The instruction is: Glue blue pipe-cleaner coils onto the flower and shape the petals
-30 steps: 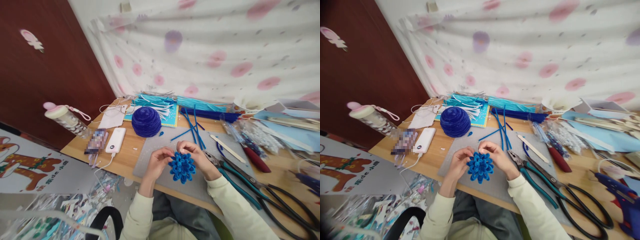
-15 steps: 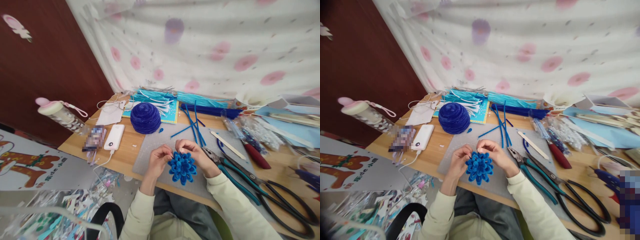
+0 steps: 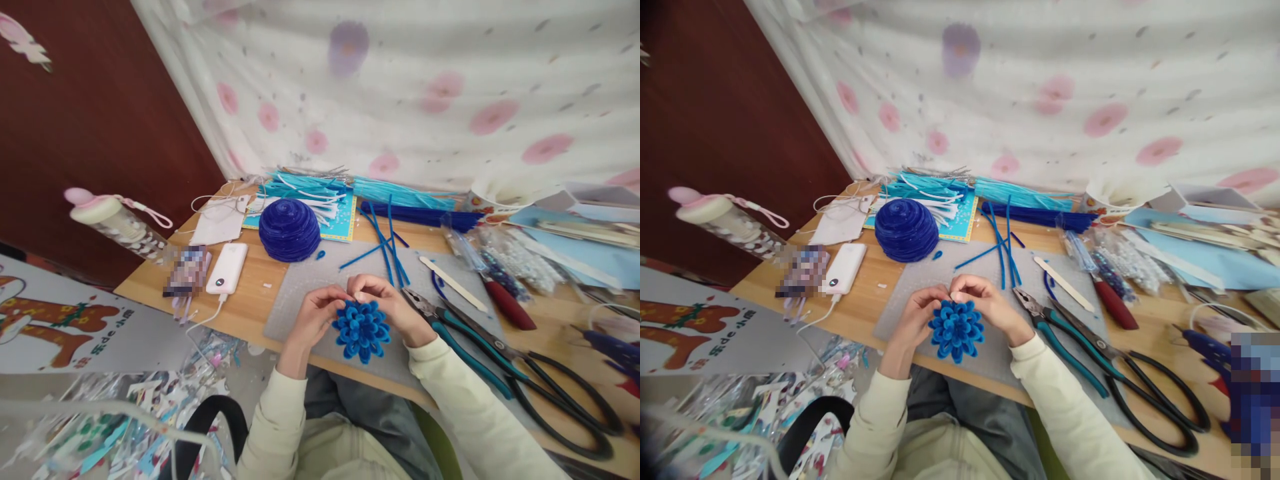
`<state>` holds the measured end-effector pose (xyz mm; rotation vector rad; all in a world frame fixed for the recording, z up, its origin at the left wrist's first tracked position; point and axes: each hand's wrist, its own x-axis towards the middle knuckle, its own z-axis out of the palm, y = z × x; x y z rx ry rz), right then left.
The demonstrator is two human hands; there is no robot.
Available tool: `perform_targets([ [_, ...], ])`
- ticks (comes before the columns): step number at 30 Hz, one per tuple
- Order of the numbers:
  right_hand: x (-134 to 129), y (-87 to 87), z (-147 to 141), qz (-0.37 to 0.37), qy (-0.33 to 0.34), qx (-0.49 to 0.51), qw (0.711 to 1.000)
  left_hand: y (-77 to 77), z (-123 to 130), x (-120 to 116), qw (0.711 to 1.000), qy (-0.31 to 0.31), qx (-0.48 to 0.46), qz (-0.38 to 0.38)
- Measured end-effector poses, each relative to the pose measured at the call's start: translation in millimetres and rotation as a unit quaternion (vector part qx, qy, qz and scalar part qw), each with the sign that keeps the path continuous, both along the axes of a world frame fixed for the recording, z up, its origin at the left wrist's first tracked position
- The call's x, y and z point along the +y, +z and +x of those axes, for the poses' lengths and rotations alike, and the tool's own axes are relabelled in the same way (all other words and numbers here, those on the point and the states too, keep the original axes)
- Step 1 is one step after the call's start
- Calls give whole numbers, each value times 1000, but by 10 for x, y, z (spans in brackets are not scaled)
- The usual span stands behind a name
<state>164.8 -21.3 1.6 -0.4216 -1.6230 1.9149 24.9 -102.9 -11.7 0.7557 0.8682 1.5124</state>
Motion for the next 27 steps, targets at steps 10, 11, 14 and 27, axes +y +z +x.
perform_targets([
  [10,-85,-32,-24,-61,26,31,997,-26,5,-33,997,-13,26,-67],
  [11,-87,-37,-27,-63,29,37,997,-25,15,-34,997,-10,21,-70],
  [14,-83,-43,-27,-64,33,48,996,-25,49,-30,997,1,4,-81],
  [27,-60,-27,-17,-42,40,76,995,-5,156,10,996,48,-20,-69],
])
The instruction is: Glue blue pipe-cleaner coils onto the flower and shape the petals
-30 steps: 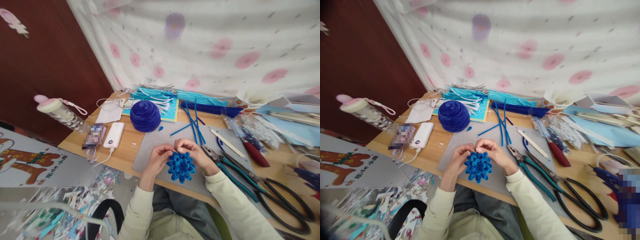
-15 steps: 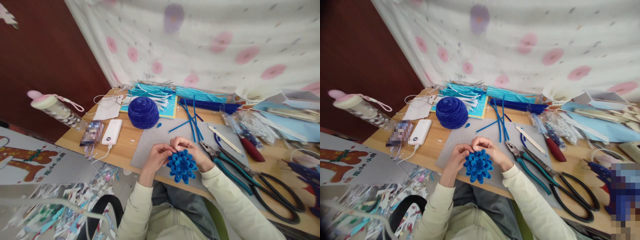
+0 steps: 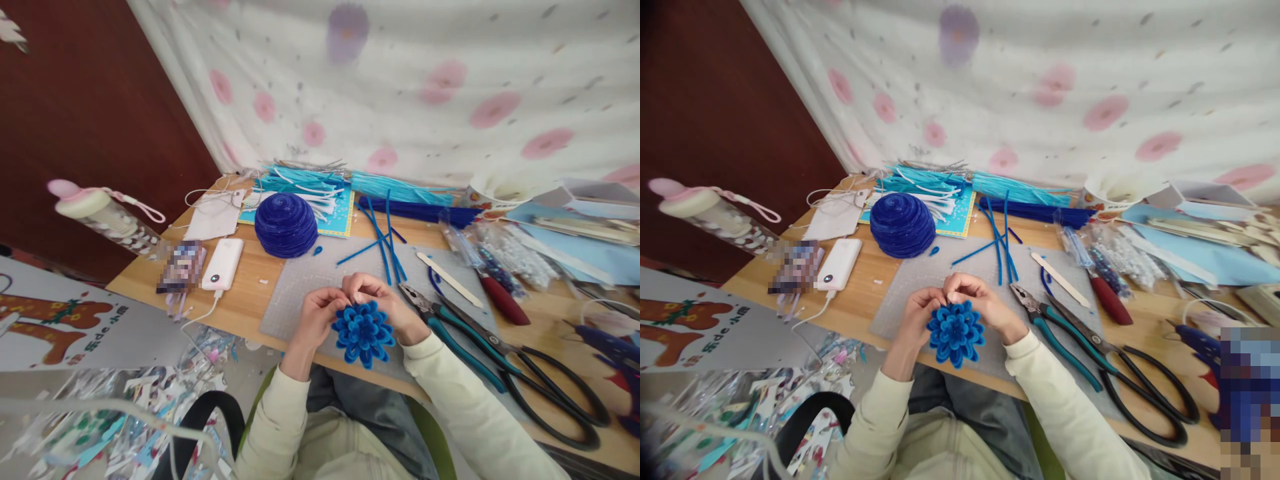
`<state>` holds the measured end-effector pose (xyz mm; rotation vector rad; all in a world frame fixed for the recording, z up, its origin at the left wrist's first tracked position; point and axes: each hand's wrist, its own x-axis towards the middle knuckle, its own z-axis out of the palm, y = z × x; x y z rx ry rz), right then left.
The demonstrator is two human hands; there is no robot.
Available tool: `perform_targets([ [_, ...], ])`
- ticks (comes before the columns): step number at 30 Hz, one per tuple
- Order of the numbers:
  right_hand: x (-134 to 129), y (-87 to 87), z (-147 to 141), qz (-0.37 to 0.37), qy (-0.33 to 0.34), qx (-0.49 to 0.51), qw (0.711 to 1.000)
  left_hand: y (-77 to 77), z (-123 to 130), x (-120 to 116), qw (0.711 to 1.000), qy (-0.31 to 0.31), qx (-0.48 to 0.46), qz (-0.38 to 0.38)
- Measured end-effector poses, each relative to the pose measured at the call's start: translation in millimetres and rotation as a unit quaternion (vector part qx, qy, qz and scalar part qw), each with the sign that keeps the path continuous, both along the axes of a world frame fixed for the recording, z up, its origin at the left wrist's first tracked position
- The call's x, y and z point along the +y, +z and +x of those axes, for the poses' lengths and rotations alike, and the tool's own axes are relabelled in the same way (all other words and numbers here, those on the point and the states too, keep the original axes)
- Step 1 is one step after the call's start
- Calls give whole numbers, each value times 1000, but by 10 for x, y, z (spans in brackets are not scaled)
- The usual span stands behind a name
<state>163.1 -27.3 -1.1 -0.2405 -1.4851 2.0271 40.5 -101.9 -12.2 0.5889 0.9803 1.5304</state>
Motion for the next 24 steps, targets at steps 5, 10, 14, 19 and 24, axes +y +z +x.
perform_targets([
  [5,71,8,7,3,-59,15,998,-36,-114,-51,997,48,-10,58],
  [10,100,5,0,-25,-113,19,993,-101,-207,-128,992,17,10,129],
  [14,80,1,-16,-43,-147,20,988,-132,-147,-115,992,41,11,123],
  [19,60,9,-55,-53,-172,23,983,-128,-78,-74,987,79,30,134],
  [24,43,22,-71,-62,-196,14,979,-90,-68,-60,979,127,67,144],
])
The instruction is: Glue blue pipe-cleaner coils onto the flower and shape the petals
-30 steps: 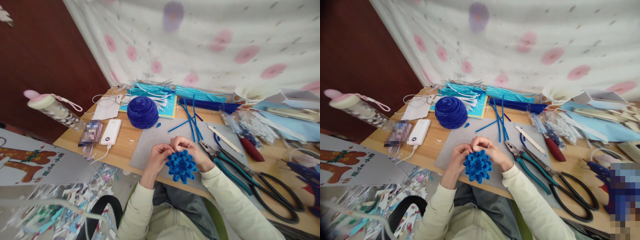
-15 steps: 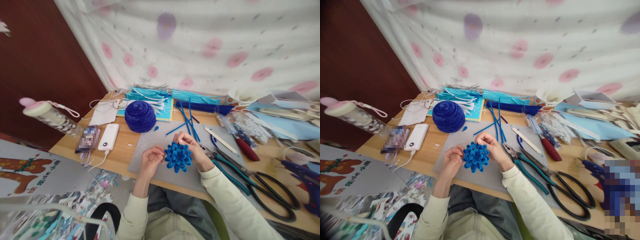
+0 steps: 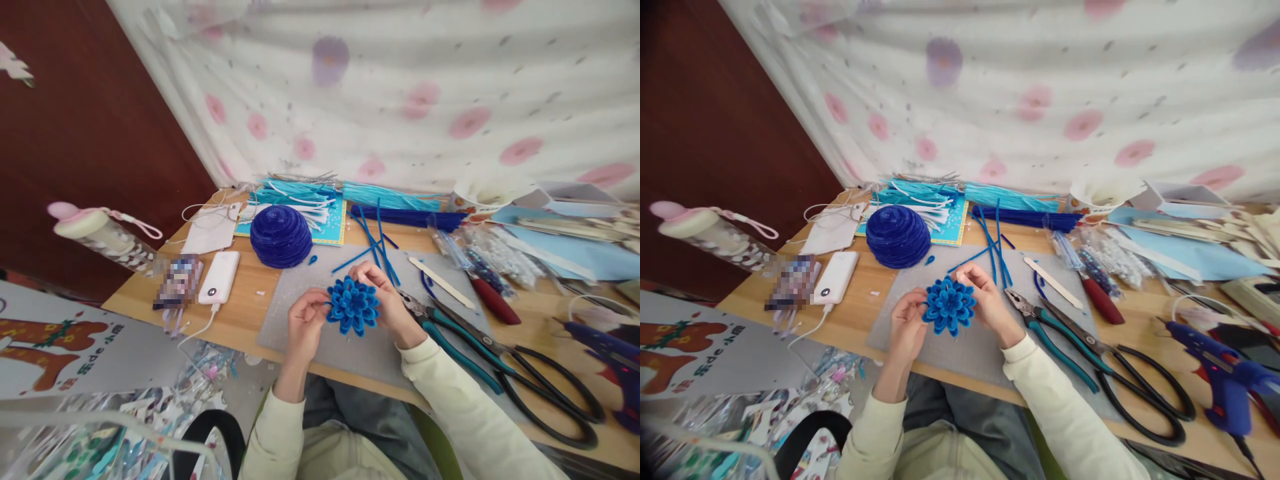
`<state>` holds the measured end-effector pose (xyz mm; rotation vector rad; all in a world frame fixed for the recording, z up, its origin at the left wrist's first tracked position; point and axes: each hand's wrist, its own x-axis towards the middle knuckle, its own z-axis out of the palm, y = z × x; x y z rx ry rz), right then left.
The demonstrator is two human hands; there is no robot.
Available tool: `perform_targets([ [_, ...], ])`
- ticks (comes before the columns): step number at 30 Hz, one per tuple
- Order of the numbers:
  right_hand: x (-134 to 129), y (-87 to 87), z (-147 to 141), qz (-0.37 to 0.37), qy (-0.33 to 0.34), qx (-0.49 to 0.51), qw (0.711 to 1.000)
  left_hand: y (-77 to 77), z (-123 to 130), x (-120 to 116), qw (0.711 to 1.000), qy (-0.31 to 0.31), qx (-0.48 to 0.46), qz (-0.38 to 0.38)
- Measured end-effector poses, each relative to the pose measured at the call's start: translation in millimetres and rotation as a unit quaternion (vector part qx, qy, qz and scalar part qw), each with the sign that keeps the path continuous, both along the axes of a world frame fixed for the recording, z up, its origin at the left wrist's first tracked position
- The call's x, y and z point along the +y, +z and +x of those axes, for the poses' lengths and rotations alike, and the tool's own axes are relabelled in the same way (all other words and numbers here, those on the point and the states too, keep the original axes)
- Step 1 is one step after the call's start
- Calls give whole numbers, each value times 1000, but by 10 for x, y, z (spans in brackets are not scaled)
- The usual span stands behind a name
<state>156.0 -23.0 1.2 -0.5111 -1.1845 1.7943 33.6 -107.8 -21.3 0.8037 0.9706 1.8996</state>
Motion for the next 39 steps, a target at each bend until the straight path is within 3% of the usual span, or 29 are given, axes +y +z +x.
perform_targets([
  [7,-12,-4,-5,-2,0,-32,999,103,-54,-3,997,34,-59,-43],
  [14,14,-15,-21,13,-22,-34,999,62,-129,-30,996,24,-82,-33],
  [29,-6,-46,15,1,88,-58,994,145,-293,-63,996,61,-62,-28],
  [39,3,-9,-35,-45,30,-63,997,46,-301,-47,995,63,-76,2],
])
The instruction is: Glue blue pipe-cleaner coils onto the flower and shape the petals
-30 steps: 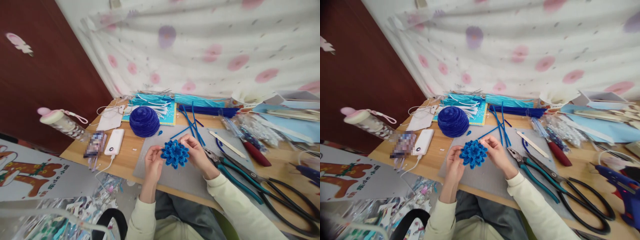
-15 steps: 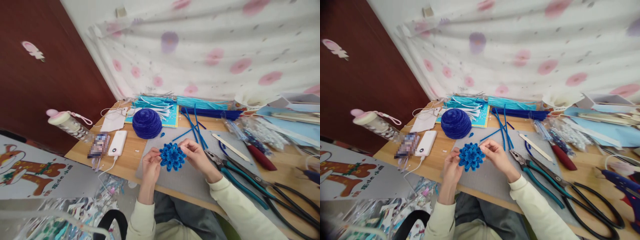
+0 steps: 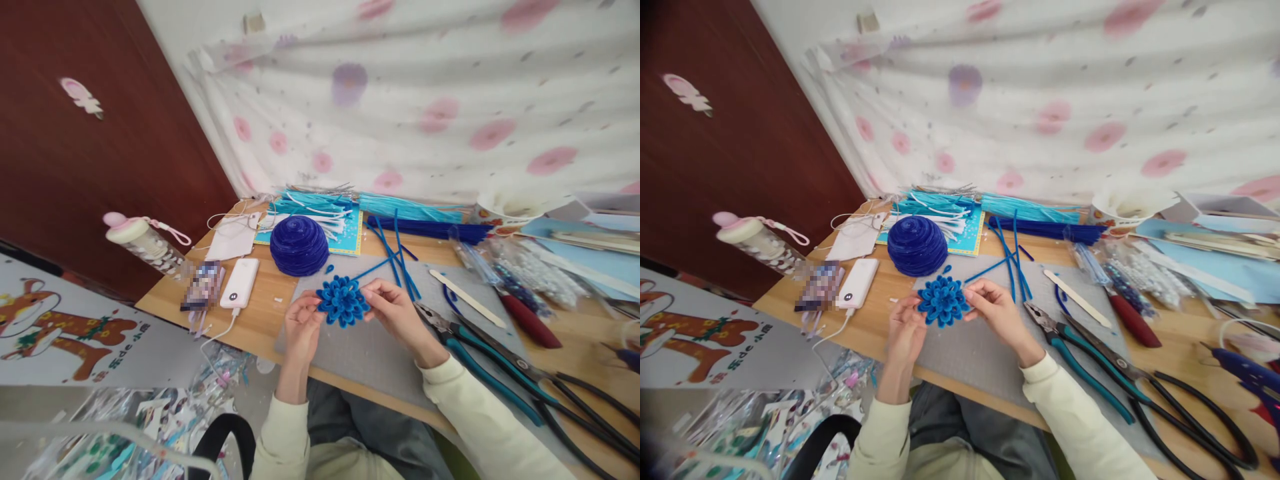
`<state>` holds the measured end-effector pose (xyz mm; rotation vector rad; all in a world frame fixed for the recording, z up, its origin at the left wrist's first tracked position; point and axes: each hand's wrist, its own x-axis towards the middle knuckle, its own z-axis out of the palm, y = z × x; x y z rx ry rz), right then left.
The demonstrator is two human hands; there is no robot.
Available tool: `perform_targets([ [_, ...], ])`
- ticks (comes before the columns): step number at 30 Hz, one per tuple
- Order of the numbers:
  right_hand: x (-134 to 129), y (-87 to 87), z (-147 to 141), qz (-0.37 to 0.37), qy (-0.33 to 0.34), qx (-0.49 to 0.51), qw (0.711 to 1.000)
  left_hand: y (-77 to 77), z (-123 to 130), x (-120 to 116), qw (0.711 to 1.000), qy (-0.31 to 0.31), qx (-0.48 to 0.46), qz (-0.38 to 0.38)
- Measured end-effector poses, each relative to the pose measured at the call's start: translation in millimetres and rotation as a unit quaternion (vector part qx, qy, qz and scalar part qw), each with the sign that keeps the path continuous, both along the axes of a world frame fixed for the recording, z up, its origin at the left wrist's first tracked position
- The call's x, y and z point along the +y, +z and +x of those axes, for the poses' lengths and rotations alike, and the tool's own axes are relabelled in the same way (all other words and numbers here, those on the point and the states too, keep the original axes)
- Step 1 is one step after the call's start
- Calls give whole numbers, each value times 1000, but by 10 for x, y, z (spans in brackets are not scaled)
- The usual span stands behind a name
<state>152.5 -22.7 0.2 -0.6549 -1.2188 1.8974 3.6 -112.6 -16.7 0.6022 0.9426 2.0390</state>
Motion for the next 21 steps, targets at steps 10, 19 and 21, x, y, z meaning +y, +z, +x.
perform_targets([
  [10,-54,16,-2,-55,79,-14,995,77,-46,-10,1000,11,-20,-12],
  [19,-82,7,1,-61,128,-31,989,53,-131,-22,999,36,20,-24],
  [21,-82,-1,-8,-65,115,-20,991,32,-124,-27,999,29,21,-5],
])
